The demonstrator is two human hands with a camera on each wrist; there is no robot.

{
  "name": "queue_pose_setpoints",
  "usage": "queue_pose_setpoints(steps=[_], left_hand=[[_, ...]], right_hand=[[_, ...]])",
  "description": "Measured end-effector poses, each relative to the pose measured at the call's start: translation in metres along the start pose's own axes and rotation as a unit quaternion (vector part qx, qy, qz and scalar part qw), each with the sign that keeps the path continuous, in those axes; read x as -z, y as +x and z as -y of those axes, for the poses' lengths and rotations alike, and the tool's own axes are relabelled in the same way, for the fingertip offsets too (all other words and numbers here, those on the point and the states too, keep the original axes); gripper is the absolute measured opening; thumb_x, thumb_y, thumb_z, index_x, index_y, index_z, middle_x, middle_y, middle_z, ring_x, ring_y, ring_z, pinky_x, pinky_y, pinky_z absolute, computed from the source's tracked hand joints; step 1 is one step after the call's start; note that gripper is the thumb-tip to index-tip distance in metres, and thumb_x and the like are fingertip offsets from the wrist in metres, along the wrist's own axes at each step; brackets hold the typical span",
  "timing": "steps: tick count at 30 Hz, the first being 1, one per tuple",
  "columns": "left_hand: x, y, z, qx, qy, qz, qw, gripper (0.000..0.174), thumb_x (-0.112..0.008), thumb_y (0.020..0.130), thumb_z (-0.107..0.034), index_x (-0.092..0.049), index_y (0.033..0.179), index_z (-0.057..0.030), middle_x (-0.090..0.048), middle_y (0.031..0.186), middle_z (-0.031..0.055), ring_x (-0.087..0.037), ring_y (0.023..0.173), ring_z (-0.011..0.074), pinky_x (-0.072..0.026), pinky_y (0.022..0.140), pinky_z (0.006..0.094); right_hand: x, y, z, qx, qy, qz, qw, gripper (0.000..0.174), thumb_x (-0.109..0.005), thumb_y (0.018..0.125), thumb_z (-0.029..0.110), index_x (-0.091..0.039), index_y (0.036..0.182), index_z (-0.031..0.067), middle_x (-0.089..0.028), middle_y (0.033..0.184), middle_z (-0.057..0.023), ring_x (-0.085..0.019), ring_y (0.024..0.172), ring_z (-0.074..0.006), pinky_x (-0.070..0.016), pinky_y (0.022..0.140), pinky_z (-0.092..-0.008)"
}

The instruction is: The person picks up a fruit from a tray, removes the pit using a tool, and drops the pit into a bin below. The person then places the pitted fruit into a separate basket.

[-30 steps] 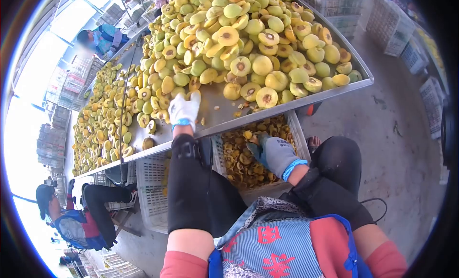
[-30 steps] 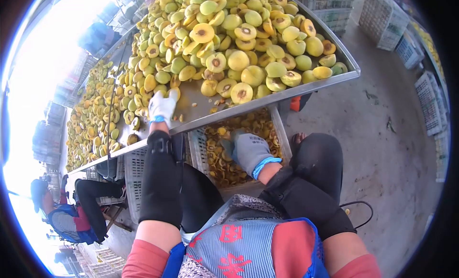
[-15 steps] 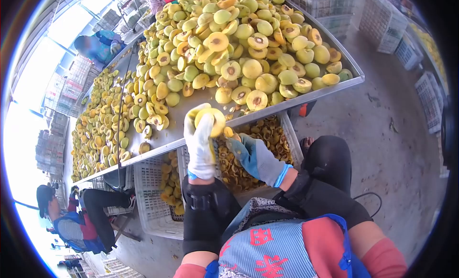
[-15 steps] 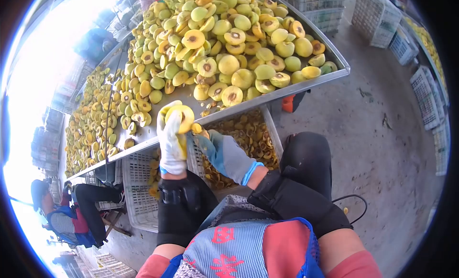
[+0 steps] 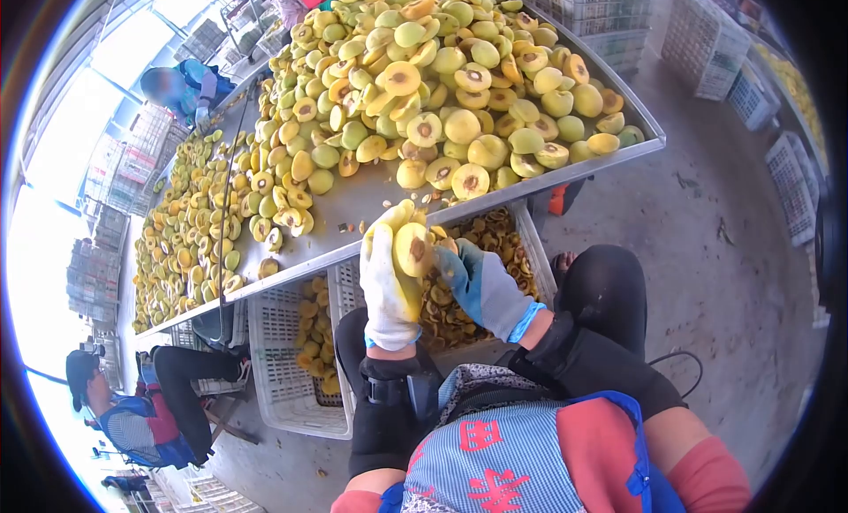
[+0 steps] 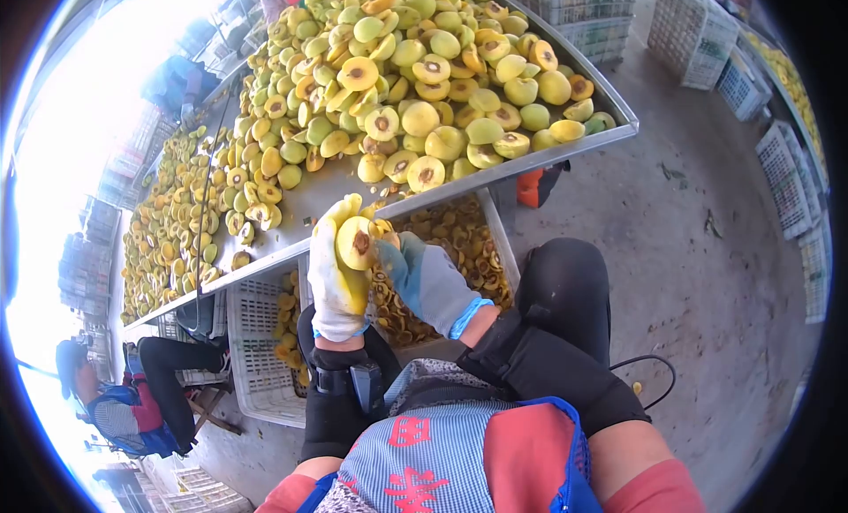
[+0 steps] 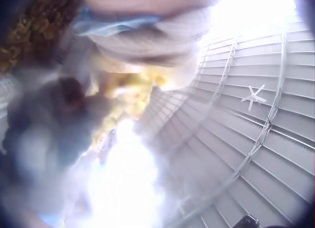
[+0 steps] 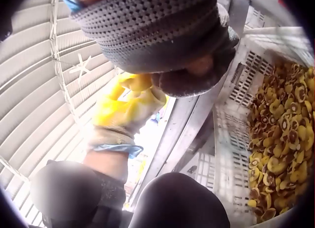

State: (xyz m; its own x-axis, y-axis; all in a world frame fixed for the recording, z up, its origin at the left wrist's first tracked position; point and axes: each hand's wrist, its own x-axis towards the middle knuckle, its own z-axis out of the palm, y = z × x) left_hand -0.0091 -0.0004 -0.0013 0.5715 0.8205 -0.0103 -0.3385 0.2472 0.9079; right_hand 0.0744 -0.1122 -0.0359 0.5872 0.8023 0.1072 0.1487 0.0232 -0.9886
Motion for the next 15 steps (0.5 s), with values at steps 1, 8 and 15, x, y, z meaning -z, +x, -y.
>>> queue_pose_setpoints(steps=[1,8,15], left_hand=[[0.003,0.001,0.003,-0.027,0.04,0.01,0.999,0.048,-0.038,0.108,-0.041,-0.056,0.132,-0.0041,-0.061,0.132,0.0118,-0.061,0.116,0.026,-0.053,0.094,0.043],[-0.009,-0.007,0.001,0.041,-0.034,-0.02,0.998,0.057,-0.033,0.107,-0.05,-0.058,0.129,-0.0048,-0.065,0.126,0.0117,-0.063,0.111,0.0261,-0.0551,0.089,0.0392],[-0.018,-0.01,0.014,-0.003,-0.032,-0.07,0.997,0.058,-0.034,0.106,-0.051,-0.057,0.128,-0.0035,-0.065,0.124,0.0137,-0.064,0.108,0.029,-0.0553,0.09,0.041]], right_hand=[[-0.001,-0.001,0.001,0.016,-0.005,-0.007,1.0,0.045,-0.053,0.102,0.044,-0.063,0.103,-0.0003,-0.067,0.084,-0.0266,-0.065,0.078,-0.042,-0.0502,0.07,-0.0437],[-0.011,0.0,-0.011,-0.03,0.075,0.074,0.994,0.047,-0.055,0.101,0.045,-0.064,0.108,-0.0006,-0.071,0.09,-0.0188,-0.067,0.083,-0.0295,-0.0512,0.074,-0.0381],[-0.023,-0.002,-0.008,-0.062,0.243,0.08,0.965,0.052,-0.054,0.102,0.047,-0.065,0.115,-0.0019,-0.07,0.097,-0.0074,-0.057,0.092,-0.0094,-0.0508,0.08,-0.0294]])
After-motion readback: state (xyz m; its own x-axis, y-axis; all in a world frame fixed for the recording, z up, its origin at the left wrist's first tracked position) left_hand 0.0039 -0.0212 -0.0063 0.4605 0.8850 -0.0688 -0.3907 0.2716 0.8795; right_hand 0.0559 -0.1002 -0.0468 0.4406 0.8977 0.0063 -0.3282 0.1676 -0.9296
